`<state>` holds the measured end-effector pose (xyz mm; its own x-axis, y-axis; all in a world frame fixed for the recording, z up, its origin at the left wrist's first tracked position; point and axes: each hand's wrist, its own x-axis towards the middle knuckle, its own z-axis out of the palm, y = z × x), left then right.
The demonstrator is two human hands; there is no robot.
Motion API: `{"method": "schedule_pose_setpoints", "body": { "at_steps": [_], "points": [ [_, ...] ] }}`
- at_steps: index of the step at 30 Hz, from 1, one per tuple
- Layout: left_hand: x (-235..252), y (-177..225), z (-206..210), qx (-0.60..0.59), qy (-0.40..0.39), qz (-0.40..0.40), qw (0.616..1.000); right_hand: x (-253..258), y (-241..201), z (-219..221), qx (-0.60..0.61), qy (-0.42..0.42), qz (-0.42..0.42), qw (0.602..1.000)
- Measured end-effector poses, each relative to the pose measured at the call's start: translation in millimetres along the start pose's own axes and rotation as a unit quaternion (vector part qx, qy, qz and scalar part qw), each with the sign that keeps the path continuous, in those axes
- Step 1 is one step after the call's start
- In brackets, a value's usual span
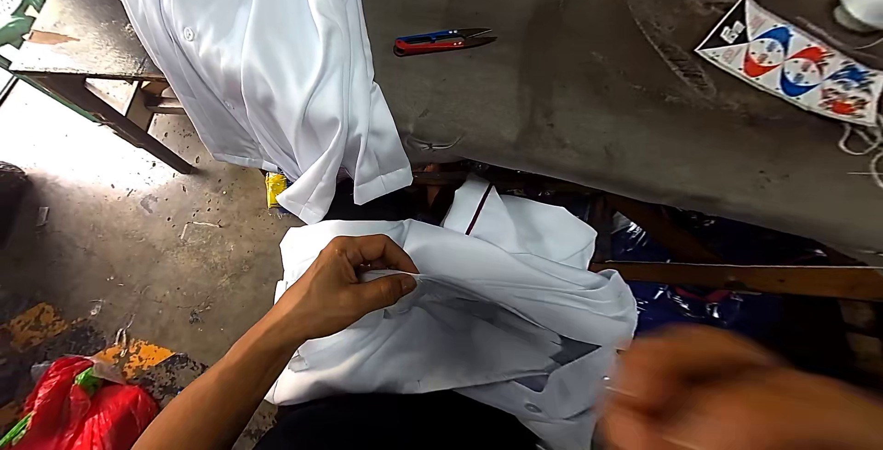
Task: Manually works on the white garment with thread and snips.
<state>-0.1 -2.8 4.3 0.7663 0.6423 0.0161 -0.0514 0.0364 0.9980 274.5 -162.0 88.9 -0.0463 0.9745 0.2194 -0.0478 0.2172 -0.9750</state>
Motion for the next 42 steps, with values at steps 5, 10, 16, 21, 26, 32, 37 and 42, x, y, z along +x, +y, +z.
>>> {"method": "schedule_pose_setpoints", "body": {
  "at_steps": [5, 10, 16, 21, 26, 32, 37, 42],
  "points": [
    [-2, -1, -2, -0.028, -0.015, 0.002, 0.999, 24, 78, 55, -0.121, 0.015, -0.004, 0.993],
    [-3, -4, -5, -0.048, -0.031, -0.003, 0.998, 29, 85, 62, -0.206, 0.056, -0.014, 0.977],
    [-3, -8, -7, -0.070, -0.056, 0.013, 0.996, 29, 85, 66, -0.258, 0.072, -0.032, 0.963],
    [-4, -9, -7, -0.073, -0.055, 0.015, 0.996, 30, 85, 70, -0.275, 0.076, -0.037, 0.958],
    [-4, -9, -7, -0.075, -0.054, 0.018, 0.996, 32, 83, 70, -0.276, 0.069, -0.038, 0.958],
    [-4, -9, -6, -0.076, -0.052, 0.022, 0.995, 32, 82, 69, -0.279, 0.063, -0.036, 0.958],
    [-4, -8, -5, -0.073, -0.049, 0.022, 0.996, 32, 82, 71, -0.277, 0.064, -0.032, 0.958],
    [-5, -7, -5, -0.070, -0.050, 0.026, 0.996, 34, 82, 74, -0.277, 0.065, -0.025, 0.958]
  ]
}}
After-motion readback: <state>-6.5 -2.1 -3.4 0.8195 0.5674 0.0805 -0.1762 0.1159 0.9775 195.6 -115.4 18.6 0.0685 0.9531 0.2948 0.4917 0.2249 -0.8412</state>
